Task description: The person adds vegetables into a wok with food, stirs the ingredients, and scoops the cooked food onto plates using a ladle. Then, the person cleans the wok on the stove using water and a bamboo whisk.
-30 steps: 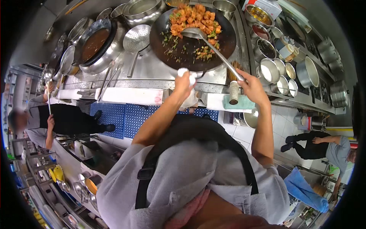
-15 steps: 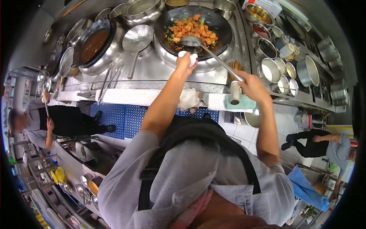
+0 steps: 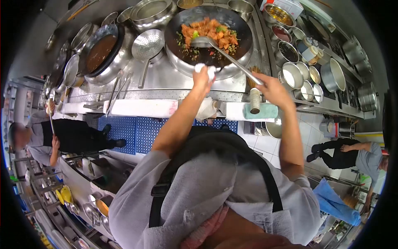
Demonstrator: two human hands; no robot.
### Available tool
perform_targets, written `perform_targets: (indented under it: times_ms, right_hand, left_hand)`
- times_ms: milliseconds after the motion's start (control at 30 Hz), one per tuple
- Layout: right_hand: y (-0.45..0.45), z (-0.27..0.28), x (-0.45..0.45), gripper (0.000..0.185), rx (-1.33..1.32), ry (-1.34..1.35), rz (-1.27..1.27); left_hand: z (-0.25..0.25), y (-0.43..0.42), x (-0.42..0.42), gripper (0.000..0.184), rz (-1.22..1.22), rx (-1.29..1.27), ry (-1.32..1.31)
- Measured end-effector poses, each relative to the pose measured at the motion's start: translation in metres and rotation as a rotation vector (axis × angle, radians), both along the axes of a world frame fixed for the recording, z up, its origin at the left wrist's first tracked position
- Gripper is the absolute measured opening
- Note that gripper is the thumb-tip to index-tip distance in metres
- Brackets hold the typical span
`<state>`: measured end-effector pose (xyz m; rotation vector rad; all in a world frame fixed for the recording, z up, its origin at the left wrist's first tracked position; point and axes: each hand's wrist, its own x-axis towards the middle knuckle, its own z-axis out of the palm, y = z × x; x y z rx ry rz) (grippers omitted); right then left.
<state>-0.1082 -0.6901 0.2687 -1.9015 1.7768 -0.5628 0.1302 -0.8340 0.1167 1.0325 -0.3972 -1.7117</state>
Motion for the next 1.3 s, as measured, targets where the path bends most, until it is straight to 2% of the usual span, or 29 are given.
perform_targets:
  times_ms: [33, 67, 100, 133, 167, 233, 267, 300, 400, 467, 500, 567, 667, 700, 733, 767, 833, 867, 933, 967, 1033, 1100, 1167, 1233, 1300]
  right_hand:
    - [-0.004, -0.014, 0.003, 0.045, -0.099, 0.006, -0.017]
    - [0.0, -0.014, 0.002, 0.044, -0.107, -0.049, -0.005]
    - [0.007, -0.004, 0.001, 0.044, -0.11, -0.102, 0.008]
    - [0.01, 0.013, -0.001, 0.044, -0.12, -0.151, 0.027]
    - [0.025, 0.057, -0.005, 0.044, 0.124, -0.045, -0.045]
    - [0.054, 0.096, -0.037, 0.048, 0.196, -0.116, -0.057]
    - [0.066, 0.127, -0.043, 0.049, 0.279, -0.122, -0.089]
    - [0.07, 0.14, -0.054, 0.052, 0.415, -0.073, -0.149]
    - [0.055, 0.107, -0.056, 0.05, 0.23, 0.096, -0.033]
    - [0.036, 0.05, -0.061, 0.05, 0.048, 0.154, 0.01]
    - [0.036, 0.048, -0.057, 0.051, 0.023, 0.124, -0.002]
    - [0.044, 0.044, -0.042, 0.051, -0.001, 0.051, -0.025]
    - [0.055, 0.088, -0.049, 0.05, 0.26, 0.015, -0.038]
    - [0.057, 0.105, -0.048, 0.05, 0.324, 0.018, -0.019]
    - [0.053, 0.119, -0.033, 0.049, 0.357, 0.014, -0.03]
    - [0.041, 0.112, -0.028, 0.05, 0.33, 0.019, -0.001]
    - [0.017, 0.07, -0.021, 0.05, 0.274, 0.025, 0.041]
    - [0.014, 0.05, -0.011, 0.05, 0.132, 0.018, 0.055]
    - [0.008, -0.002, -0.011, 0.05, -0.117, -0.066, 0.075]
    - [0.018, 0.004, -0.01, 0.051, -0.025, -0.145, 0.011]
    - [0.054, 0.037, -0.002, 0.052, 0.168, -0.303, -0.114]
    - [0.086, 0.072, -0.022, 0.054, 0.227, -0.315, -0.1]
    - [0.094, 0.112, -0.03, 0.051, 0.348, -0.262, -0.105]
    - [0.091, 0.118, -0.027, 0.049, 0.362, -0.178, -0.07]
    - [0.058, 0.086, -0.019, 0.046, 0.275, -0.068, -0.005]
  left_hand:
    - [-0.011, 0.022, 0.005, 0.015, -0.041, -0.084, -0.021]
    - [-0.016, 0.049, 0.015, 0.016, -0.069, -0.019, -0.018]
    - [-0.008, 0.075, 0.024, 0.015, -0.108, 0.051, -0.08]
    - [0.027, 0.093, 0.03, 0.015, -0.071, 0.153, -0.08]
    - [0.056, 0.101, 0.035, 0.015, -0.033, 0.251, -0.079]
    - [0.059, 0.07, 0.032, 0.016, -0.051, 0.029, 0.008]
    - [0.084, 0.046, 0.023, 0.019, -0.018, 0.086, 0.018]
    - [0.073, 0.014, 0.015, 0.022, -0.072, 0.105, 0.036]
    - [0.028, -0.018, -0.003, 0.019, -0.07, 0.128, -0.041]
    - [0.002, -0.001, -0.003, 0.016, -0.021, 0.028, -0.01]
    - [0.009, 0.027, 0.011, 0.016, -0.11, -0.028, -0.04]
    - [0.036, 0.081, 0.037, 0.018, -0.121, 0.126, -0.114]
    - [0.073, 0.073, 0.051, 0.019, -0.17, 0.185, -0.154]
    - [0.075, 0.047, 0.047, 0.021, -0.192, 0.124, -0.052]
    - [0.076, 0.018, 0.038, 0.021, -0.174, 0.12, -0.055]
    - [0.079, -0.003, 0.028, 0.021, -0.158, 0.111, -0.059]
    - [0.03, -0.018, 0.015, 0.019, -0.14, 0.065, -0.074]
    - [-0.001, -0.011, 0.011, 0.015, -0.074, -0.018, -0.056]
    - [-0.017, 0.027, 0.025, 0.016, -0.153, -0.09, -0.046]
    - [-0.032, 0.049, 0.039, 0.017, -0.231, -0.086, -0.099]
    - [0.007, 0.095, 0.059, 0.02, -0.162, 0.28, -0.154]
    - [0.066, 0.102, 0.062, 0.02, -0.112, 0.224, -0.106]
    - [0.09, 0.055, 0.051, 0.018, -0.119, 0.183, 0.025]
    - [0.083, 0.01, 0.028, 0.018, -0.105, 0.119, 0.075]
    - [0.031, -0.019, 0.008, 0.016, 0.016, 0.2, -0.061]
